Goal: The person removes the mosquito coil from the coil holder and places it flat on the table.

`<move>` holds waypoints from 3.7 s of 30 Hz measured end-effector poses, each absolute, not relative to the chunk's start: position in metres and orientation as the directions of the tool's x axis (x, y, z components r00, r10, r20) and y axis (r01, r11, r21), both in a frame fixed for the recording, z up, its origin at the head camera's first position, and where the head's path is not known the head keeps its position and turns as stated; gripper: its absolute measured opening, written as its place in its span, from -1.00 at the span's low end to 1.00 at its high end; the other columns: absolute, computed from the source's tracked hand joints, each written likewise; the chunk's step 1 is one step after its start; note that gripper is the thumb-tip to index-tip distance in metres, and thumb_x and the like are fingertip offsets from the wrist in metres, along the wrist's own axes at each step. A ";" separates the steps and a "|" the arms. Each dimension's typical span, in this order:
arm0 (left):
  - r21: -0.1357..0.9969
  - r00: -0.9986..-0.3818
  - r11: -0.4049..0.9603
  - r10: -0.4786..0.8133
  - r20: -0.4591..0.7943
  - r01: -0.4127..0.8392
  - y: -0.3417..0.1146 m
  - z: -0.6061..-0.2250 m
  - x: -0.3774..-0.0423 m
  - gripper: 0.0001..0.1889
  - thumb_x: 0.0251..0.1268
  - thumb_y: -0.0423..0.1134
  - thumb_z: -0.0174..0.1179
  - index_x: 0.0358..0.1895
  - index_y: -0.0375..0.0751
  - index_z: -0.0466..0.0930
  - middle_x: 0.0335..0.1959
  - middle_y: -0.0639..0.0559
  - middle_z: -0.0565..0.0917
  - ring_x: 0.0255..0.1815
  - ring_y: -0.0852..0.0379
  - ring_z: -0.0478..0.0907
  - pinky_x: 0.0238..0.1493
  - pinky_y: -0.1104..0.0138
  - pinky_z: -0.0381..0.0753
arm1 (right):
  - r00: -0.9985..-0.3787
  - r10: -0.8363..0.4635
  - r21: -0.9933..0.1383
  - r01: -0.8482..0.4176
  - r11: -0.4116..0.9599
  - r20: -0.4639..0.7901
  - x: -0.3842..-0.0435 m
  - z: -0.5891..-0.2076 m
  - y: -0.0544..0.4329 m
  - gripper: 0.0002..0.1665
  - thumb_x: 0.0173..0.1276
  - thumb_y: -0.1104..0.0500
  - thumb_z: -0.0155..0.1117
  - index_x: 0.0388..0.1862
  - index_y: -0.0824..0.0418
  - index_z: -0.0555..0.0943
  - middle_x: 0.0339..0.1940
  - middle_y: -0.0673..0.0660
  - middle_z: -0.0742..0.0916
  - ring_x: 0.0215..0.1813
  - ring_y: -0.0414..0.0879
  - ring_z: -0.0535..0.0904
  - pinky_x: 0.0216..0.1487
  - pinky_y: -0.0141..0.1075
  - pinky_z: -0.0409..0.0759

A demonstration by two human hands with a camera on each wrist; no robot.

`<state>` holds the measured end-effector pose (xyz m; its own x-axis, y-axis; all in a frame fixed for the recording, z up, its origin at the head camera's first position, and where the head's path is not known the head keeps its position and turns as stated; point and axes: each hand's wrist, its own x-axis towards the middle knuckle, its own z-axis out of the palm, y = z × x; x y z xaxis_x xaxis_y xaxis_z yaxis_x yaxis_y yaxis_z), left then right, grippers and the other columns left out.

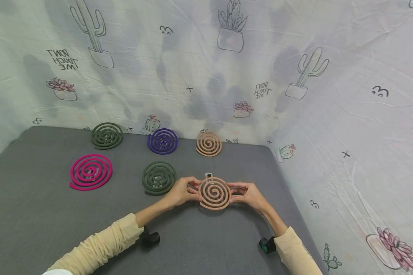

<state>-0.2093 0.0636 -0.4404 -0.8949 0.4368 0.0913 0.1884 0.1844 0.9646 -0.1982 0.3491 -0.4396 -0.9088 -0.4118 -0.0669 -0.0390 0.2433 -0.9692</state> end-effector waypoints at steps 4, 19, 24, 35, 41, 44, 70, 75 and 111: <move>0.965 -0.894 0.183 0.438 0.090 0.187 0.064 -0.440 -0.208 -0.50 -0.15 -0.45 0.48 -0.02 -0.46 0.58 -0.25 -0.21 0.64 -0.30 -0.04 0.72 -0.40 0.45 0.68 | -0.906 -0.416 -0.969 -0.029 0.244 -0.078 -0.196 -0.440 0.350 -0.24 0.02 0.40 0.44 0.23 0.56 0.39 0.16 0.48 0.55 -0.02 -0.23 0.65 -0.09 -0.35 0.69; 0.940 -0.868 0.248 0.489 0.087 0.234 0.067 -0.442 -0.203 -0.50 -0.14 -0.47 0.47 -0.05 -0.50 0.51 -0.19 -0.27 0.62 -0.35 -0.06 0.72 -0.40 0.48 0.68 | -0.886 -0.456 -0.967 -0.042 0.251 -0.080 -0.190 -0.439 0.355 -0.28 0.10 0.39 0.40 0.24 0.56 0.38 0.20 0.56 0.47 0.02 -0.24 0.62 -0.05 -0.39 0.67; 0.921 -0.866 0.290 0.493 0.088 0.258 0.070 -0.445 -0.204 -0.50 -0.17 -0.47 0.48 -0.08 -0.52 0.49 -0.13 -0.31 0.58 -0.37 -0.05 0.71 -0.40 0.49 0.67 | -0.888 -0.449 -0.960 -0.027 0.278 -0.105 -0.191 -0.437 0.355 -0.28 0.09 0.35 0.42 0.24 0.52 0.40 0.24 0.52 0.45 0.03 -0.23 0.61 -0.02 -0.40 0.65; 0.897 -0.863 0.355 0.503 0.053 0.262 0.072 -0.442 -0.206 -0.50 -0.21 -0.46 0.51 -0.11 -0.50 0.51 -0.09 -0.35 0.54 -0.36 -0.02 0.71 -0.41 0.48 0.66 | -0.867 -0.477 -0.954 -0.008 0.300 -0.143 -0.194 -0.437 0.355 -0.20 0.02 0.36 0.47 0.25 0.56 0.37 0.20 0.53 0.49 0.02 -0.23 0.61 0.06 -0.31 0.63; 0.890 -0.850 0.351 0.521 0.073 0.292 0.072 -0.441 -0.208 -0.48 -0.27 -0.50 0.52 -0.13 -0.52 0.49 -0.21 -0.32 0.63 -0.38 -0.05 0.69 -0.40 0.48 0.67 | -0.860 -0.495 -0.944 -0.049 0.327 -0.127 -0.196 -0.442 0.353 -0.22 0.00 0.38 0.47 0.21 0.57 0.40 0.15 0.52 0.53 0.00 -0.24 0.61 0.04 -0.32 0.64; 0.876 -0.847 0.377 0.527 0.065 0.301 0.072 -0.441 -0.210 -0.45 -0.28 -0.49 0.53 -0.10 -0.53 0.50 -0.26 -0.27 0.64 -0.35 -0.03 0.68 -0.37 0.47 0.67 | -0.857 -0.500 -0.945 -0.050 0.323 -0.125 -0.197 -0.442 0.353 -0.22 -0.02 0.39 0.48 0.21 0.56 0.41 0.15 0.54 0.52 -0.01 -0.24 0.61 0.03 -0.32 0.64; 0.764 -0.824 0.480 0.556 0.114 0.430 0.078 -0.448 -0.210 -0.45 -0.26 -0.32 0.57 -0.11 -0.45 0.55 -0.24 -0.18 0.57 -0.21 0.02 0.48 -0.12 0.21 0.57 | -0.863 -0.494 -0.893 -0.135 0.430 -0.108 -0.200 -0.445 0.355 -0.25 -0.08 0.33 0.53 0.14 0.53 0.49 0.04 0.45 0.57 -0.08 -0.33 0.58 0.01 -0.35 0.65; 0.758 -0.822 0.484 0.556 0.119 0.438 0.077 -0.450 -0.210 -0.44 -0.28 -0.33 0.57 -0.11 -0.45 0.55 -0.27 -0.16 0.56 -0.25 0.07 0.45 -0.16 0.26 0.55 | -0.857 -0.508 -0.883 -0.168 0.439 -0.090 -0.200 -0.445 0.353 -0.26 -0.07 0.31 0.53 0.13 0.54 0.50 0.00 0.45 0.59 -0.07 -0.29 0.58 0.02 -0.33 0.65; 0.783 -0.801 0.434 0.585 0.130 0.445 0.069 -0.450 -0.210 -0.46 -0.23 -0.49 0.51 -0.05 -0.48 0.55 -0.20 -0.24 0.61 -0.28 0.01 0.60 -0.27 0.42 0.64 | -0.867 -0.497 -0.808 -0.313 0.499 0.029 -0.189 -0.442 0.352 -0.30 -0.02 0.29 0.51 0.13 0.48 0.51 0.07 0.40 0.56 0.00 0.17 0.54 0.03 -0.10 0.64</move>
<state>-0.2095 0.0688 -0.4499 -0.8005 0.5849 0.1304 0.4448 0.4340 0.7835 -0.1894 0.3519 -0.4415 -0.8671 -0.4973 0.0291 -0.3135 0.4993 -0.8077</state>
